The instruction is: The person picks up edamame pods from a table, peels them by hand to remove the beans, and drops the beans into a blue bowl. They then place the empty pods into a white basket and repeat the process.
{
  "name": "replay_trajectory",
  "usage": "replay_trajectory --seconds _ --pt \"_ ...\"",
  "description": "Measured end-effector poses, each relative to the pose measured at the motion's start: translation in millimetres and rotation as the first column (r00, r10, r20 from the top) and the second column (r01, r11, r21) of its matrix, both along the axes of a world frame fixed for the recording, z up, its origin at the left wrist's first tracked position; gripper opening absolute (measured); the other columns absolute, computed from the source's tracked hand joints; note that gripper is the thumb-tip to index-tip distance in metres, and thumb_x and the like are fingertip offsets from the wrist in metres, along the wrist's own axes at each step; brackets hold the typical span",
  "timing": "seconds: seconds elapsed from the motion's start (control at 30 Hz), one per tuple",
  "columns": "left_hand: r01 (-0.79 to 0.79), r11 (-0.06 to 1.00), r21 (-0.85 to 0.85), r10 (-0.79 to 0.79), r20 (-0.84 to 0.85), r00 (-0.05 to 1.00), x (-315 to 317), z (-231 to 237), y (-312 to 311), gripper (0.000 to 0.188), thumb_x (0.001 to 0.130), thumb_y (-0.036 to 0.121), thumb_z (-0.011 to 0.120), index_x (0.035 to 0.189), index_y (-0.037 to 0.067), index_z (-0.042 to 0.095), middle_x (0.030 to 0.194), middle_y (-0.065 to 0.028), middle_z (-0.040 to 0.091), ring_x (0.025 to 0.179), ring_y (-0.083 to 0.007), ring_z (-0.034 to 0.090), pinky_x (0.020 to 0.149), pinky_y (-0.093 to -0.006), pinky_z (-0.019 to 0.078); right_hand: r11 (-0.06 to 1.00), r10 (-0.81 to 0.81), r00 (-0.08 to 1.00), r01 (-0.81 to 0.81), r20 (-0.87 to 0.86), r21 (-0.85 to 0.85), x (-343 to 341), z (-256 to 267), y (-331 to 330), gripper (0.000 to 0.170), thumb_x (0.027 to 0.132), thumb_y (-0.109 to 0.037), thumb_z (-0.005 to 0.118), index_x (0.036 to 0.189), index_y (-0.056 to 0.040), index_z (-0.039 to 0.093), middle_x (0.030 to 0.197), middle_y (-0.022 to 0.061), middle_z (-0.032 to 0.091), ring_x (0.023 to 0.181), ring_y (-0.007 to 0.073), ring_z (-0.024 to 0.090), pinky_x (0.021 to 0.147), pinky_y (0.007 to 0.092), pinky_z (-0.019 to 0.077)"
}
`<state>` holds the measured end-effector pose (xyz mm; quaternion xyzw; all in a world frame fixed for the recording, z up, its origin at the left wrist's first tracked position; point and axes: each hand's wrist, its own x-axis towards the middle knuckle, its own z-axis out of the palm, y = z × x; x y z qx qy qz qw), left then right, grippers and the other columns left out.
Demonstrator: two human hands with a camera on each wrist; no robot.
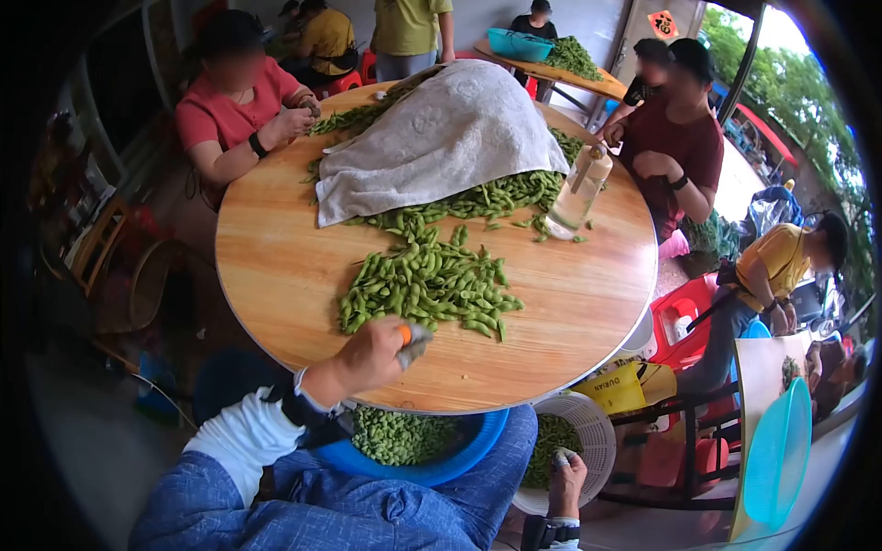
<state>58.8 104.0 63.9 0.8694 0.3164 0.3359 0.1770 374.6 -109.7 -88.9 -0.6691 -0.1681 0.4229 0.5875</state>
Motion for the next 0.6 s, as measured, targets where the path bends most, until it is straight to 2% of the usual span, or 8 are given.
replay_trajectory --seconds 0.03,0.1,0.17,0.27,0.33,0.37,0.47,0.6 --pt "-0.033 0.996 0.084 0.037 -0.042 0.998 7.5 -4.1 18.4 0.007 0.07 0.006 0.054 0.075 0.002 0.055 0.068 -0.0142 0.056 0.069 -0.0305 0.055 0.062 -0.037 0.0449 0.999 -0.003 1.0 0.004 -0.026 0.034 -7.9 0.4 0.3 0.011 0.076 -0.011 0.057 0.083 -0.0023 0.057 0.063 -0.0026 0.051 0.051 0.0044 0.042 0.046 0.017 0.032" --pt "-0.057 0.984 0.168 0.091 -0.2 0.976 19.2 -11.4 43.1 0.007 0.064 0.003 0.054 0.071 0.003 0.053 0.068 -0.0135 0.055 0.071 -0.0292 0.054 0.063 -0.0358 0.0452 0.991 0.112 0.993 -0.109 -0.042 0.076 -20.3 5.1 3.3 0.01 0.076 -0.009 0.057 0.083 -0.0012 0.057 0.064 -0.0024 0.051 0.052 0.004 0.041 0.047 0.0168 0.0315" --pt "-0.076 0.982 0.174 0.131 -0.333 0.934 28.1 -14.1 50.1 0.002 0.067 0.004 0.05 0.068 0.004 0.051 0.07 -0.0126 0.054 0.074 -0.0283 0.054 0.065 -0.0365 0.045 0.99 0.136 0.991 -0.135 -0.015 0.043 -33.7 8.7 8.4 0.011 0.076 -0.009 0.057 0.083 -0.0006 0.057 0.067 -0.0008 0.054 0.053 0.0042 0.043 0.048 0.0172 0.0326" --pt "-0.109 0.969 0.222 0.198 -0.431 0.88 39.3 -14.0 52.3 0.01 0.073 0.007 0.043 0.069 0.005 0.052 0.072 -0.0115 0.054 0.076 -0.0271 0.054 0.066 -0.0373 0.0444 0.975 0.22 0.974 -0.222 0.052 0.029 -43.6 11.0 11.7 0.009 0.077 -0.007 0.057 0.083 0.0001 0.058 0.072 0.0012 0.057 0.061 0.0064 0.049 0.056 0.0177 0.0377" --pt "-0.117 0.96 0.254 0.225 -0.453 0.863 42.8 -13.5 48.5 0.007 0.071 0.006 0.045 0.068 0.004 0.051 0.072 -0.0109 0.052 0.076 -0.0268 0.052 0.065 -0.0378 0.0424 0.967 0.251 0.96 -0.255 0.127 0.024 -50.1 17.3 16.8 0.007 0.077 -0.001 0.057 0.083 0.0013 0.058 0.073 0.0016 0.058 0.064 0.0075 0.051 0.06 0.0192 0.041" --pt "-0.122 0.955 0.27 0.239 -0.463 0.853 43.1 -13.8 46.5 0.006 0.07 0.005 0.046 0.068 0.004 0.051 0.072 -0.0106 0.051 0.075 -0.0267 0.051 0.064 -0.038 0.0414 0.962 0.264 0.953 -0.272 0.148 0.033 -54.7 24.7 18.7 0.007 0.077 -0.007 0.059 0.081 -0.0018 0.059 0.071 -0.0005 0.057 0.061 0.0054 0.049 0.055 0.0177 0.0382" --pt "-0.061 0.952 0.299 0.192 -0.433 0.881 36.3 -12.1 41.9 0.007 0.071 0.007 0.045 0.067 0.004 0.051 0.074 -0.0096 0.049 0.077 -0.0249 0.05 0.065 -0.0364 0.0391 0.937 0.319 0.925 -0.341 0.209 0.08 -63.0 40.2 26.1 0.011 0.076 0.0 0.058 0.087 0.0026 0.059 0.078 0.0038 0.06 0.071 0.0089 0.055 0.067 0.0208 0.0439" --pt "0.02 0.942 0.336 0.133 -0.425 0.895 27.9 -15.2 41.6 0.009 0.073 0.01 0.047 0.068 0.005 0.052 0.072 -0.0101 0.051 0.075 -0.025 0.05 0.065 -0.0364 0.0385 0.88 0.399 0.891 -0.439 0.216 0.183 -80.5 74.1 41.8 0.016 0.076 0.001 0.057 0.092 0.0028 0.058 0.082 0.0038 0.06 0.075 0.009 0.055 0.07 0.0217 0.0441"
